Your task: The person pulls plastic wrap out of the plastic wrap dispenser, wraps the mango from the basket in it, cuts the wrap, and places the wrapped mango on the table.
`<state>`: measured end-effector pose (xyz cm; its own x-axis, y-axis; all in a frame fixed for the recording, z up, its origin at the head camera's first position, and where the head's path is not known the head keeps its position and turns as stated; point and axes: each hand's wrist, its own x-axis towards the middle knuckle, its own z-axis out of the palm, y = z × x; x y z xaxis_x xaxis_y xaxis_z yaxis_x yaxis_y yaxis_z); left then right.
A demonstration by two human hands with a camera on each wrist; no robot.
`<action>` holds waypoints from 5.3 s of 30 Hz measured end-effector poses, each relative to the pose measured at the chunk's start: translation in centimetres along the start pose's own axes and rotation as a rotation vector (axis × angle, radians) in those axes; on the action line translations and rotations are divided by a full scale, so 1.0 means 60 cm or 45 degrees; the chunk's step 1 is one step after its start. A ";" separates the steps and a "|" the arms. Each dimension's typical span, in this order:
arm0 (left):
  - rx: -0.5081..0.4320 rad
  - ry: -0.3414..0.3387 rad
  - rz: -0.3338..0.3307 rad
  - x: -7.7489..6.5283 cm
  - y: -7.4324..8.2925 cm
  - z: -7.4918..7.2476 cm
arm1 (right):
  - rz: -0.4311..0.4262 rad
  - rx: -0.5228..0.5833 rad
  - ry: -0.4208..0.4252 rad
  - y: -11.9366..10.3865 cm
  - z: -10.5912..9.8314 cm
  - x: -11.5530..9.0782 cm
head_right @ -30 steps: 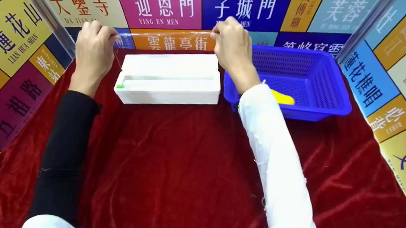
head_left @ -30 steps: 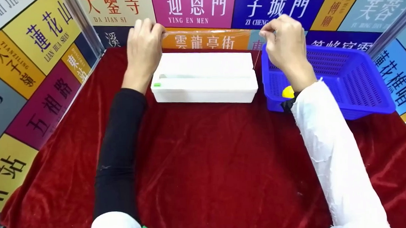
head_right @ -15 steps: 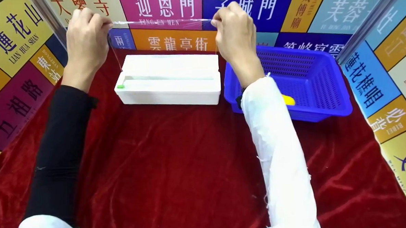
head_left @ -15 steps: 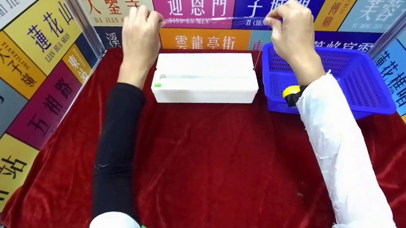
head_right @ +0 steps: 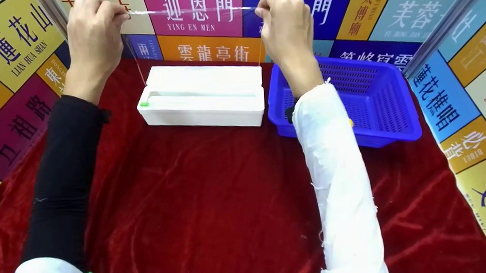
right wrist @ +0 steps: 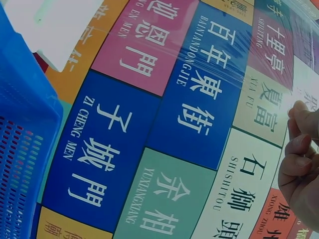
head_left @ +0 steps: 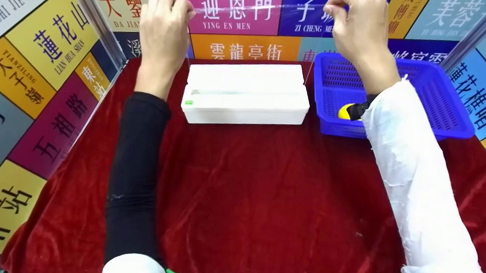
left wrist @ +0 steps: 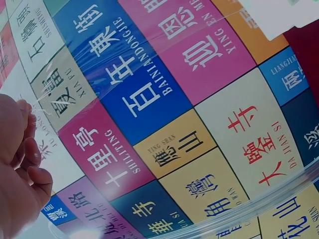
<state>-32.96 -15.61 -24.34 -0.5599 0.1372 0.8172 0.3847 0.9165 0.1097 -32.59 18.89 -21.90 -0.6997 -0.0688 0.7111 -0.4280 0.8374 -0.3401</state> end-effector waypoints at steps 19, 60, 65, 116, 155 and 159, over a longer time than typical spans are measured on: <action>-0.029 0.083 -0.026 0.012 0.016 -0.034 | 0.057 -0.067 -0.024 -0.033 -0.054 0.000; -0.471 -0.817 0.281 -0.231 0.089 -0.233 | -0.682 0.237 -0.310 -0.047 -0.167 -0.265; -0.550 -0.990 0.244 -0.285 0.083 -0.214 | -0.703 0.251 -0.415 -0.040 -0.143 -0.308; -0.434 -1.560 -0.048 -0.416 0.074 -0.098 | -0.551 0.139 -1.247 -0.008 -0.021 -0.479; -0.584 -1.213 0.030 -0.421 0.079 -0.073 | -0.248 0.066 -0.441 0.124 -0.130 -0.194; -0.603 -1.196 0.035 -0.423 0.078 -0.074 | 0.070 -0.110 -0.805 0.175 -0.115 -0.140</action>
<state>-13.70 -16.43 -42.06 -0.8128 0.5773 0.0778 0.5397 0.6962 0.4733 -27.29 32.00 -27.21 -0.9330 -0.3088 0.1850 -0.3526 0.8876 -0.2964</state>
